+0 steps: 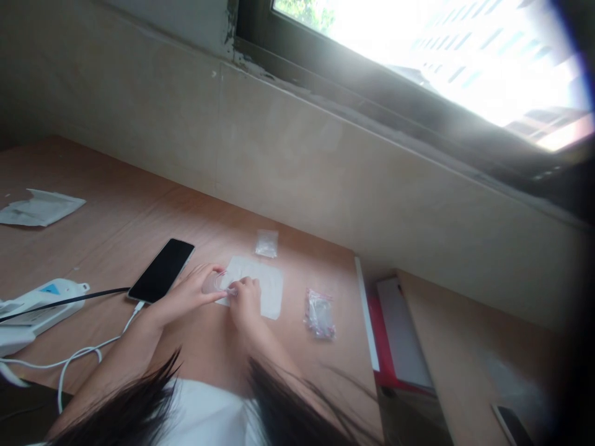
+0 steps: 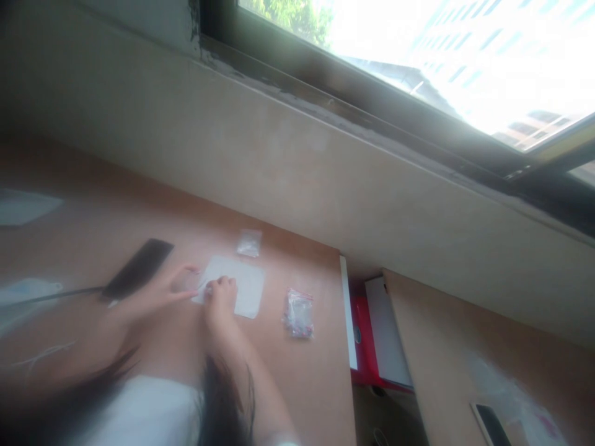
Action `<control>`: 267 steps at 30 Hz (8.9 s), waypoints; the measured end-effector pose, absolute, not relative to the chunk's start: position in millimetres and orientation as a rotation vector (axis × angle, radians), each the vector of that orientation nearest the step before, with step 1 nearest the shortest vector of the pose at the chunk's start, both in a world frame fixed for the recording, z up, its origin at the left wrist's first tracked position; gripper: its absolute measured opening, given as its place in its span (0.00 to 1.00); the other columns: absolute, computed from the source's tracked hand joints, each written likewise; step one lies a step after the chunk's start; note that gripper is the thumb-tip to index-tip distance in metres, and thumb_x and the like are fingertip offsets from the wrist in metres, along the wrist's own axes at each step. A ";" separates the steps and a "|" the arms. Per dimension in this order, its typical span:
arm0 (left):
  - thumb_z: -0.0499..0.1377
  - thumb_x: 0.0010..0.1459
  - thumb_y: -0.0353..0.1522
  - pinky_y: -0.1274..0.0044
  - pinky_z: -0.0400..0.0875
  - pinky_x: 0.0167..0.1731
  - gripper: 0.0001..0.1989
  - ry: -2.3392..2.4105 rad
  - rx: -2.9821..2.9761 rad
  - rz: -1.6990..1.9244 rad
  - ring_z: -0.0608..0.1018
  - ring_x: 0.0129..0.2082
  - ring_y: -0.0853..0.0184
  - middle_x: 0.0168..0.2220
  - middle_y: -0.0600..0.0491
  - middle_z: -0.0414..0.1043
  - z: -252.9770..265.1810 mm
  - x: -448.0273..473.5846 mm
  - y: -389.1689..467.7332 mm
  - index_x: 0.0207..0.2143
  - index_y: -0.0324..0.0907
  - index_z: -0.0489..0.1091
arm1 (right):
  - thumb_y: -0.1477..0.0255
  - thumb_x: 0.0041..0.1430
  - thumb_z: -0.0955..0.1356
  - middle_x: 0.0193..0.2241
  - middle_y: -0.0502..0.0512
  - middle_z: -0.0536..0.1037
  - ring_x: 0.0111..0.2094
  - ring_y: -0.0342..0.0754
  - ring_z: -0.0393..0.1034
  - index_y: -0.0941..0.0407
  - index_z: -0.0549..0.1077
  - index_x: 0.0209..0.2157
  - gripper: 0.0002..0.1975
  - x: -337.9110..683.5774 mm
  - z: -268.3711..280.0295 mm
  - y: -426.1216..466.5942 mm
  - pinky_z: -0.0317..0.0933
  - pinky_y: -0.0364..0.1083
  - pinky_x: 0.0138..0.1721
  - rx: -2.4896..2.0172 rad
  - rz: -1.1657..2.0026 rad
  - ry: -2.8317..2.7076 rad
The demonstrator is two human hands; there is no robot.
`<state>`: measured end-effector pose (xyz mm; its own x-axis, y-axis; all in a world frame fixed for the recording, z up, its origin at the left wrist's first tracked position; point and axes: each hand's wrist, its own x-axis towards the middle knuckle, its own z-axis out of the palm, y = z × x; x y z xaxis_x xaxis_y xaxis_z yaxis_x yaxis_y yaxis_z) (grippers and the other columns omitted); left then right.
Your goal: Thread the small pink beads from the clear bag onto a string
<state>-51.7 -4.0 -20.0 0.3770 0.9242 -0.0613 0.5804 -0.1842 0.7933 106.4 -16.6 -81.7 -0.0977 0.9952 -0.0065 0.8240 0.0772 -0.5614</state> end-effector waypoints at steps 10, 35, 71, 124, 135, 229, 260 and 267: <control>0.56 0.47 0.42 0.74 0.57 0.47 0.22 1.326 1.898 0.550 0.64 0.46 0.65 0.43 0.52 0.63 -42.5 -55.7 0.0 0.43 0.43 0.58 | 0.77 0.50 0.64 0.26 0.56 0.68 0.31 0.47 0.55 0.59 0.69 0.22 0.05 106.9 -84.6 -10.4 0.46 0.44 0.30 -1.803 0.485 -2.144; 0.55 0.47 0.39 0.70 0.58 0.46 0.20 1.273 1.868 0.428 0.66 0.45 0.60 0.43 0.48 0.63 -25.7 -17.5 -8.7 0.42 0.39 0.60 | 0.81 0.46 0.61 0.28 0.54 0.66 0.32 0.44 0.58 0.60 0.67 0.27 0.05 161.2 -91.2 -36.6 0.52 0.42 0.34 -1.818 0.625 -1.733; 0.55 0.46 0.37 0.69 0.57 0.45 0.18 1.315 1.903 0.410 0.65 0.45 0.60 0.42 0.48 0.64 -31.7 -10.4 -7.6 0.40 0.40 0.61 | 0.69 0.51 0.62 0.27 0.54 0.69 0.31 0.44 0.62 0.59 0.68 0.29 0.08 152.9 -69.4 -26.6 0.54 0.42 0.33 -1.639 0.855 -1.539; 0.53 0.51 0.39 0.75 0.55 0.49 0.23 1.199 1.291 0.814 0.59 0.52 0.63 0.51 0.47 0.57 -12.2 -11.8 -13.3 0.48 0.41 0.55 | 0.76 0.41 0.63 0.27 0.54 0.72 0.25 0.42 0.64 0.61 0.72 0.30 0.12 153.6 -17.6 -33.8 0.58 0.41 0.29 -1.311 1.533 -0.925; 0.54 0.53 0.35 0.76 0.68 0.30 0.13 0.914 0.824 0.776 0.72 0.31 0.68 0.36 0.48 0.68 -46.6 -14.4 -28.4 0.39 0.37 0.64 | 0.68 0.45 0.65 0.31 0.57 0.72 0.28 0.44 0.65 0.61 0.72 0.34 0.14 163.7 -5.7 -38.4 0.58 0.43 0.31 -1.275 1.521 -0.910; 0.57 0.49 0.27 0.71 0.62 0.47 0.12 0.870 0.625 0.903 0.70 0.43 0.63 0.42 0.45 0.68 -79.7 -8.0 -30.7 0.38 0.36 0.61 | 0.76 0.43 0.62 0.29 0.56 0.68 0.30 0.45 0.61 0.61 0.65 0.30 0.08 172.6 -90.5 -41.2 0.55 0.43 0.33 -1.739 0.955 -1.055; 0.50 0.53 0.38 0.77 0.62 0.36 0.13 1.053 1.389 0.634 0.69 0.35 0.67 0.33 0.52 0.68 0.7 10.9 -31.3 0.32 0.37 0.65 | 0.67 0.46 0.63 0.23 0.51 0.65 0.27 0.42 0.59 0.60 0.64 0.24 0.10 172.1 -45.0 -57.8 0.53 0.41 0.30 -1.411 1.181 -1.032; 0.54 0.50 0.35 0.78 0.59 0.40 0.09 1.103 1.463 0.628 0.70 0.37 0.65 0.31 0.53 0.70 5.8 6.2 -38.1 0.26 0.38 0.68 | 0.67 0.46 0.64 0.24 0.50 0.65 0.27 0.42 0.59 0.60 0.63 0.24 0.09 169.7 -35.6 -68.6 0.53 0.40 0.30 -1.351 1.224 -1.039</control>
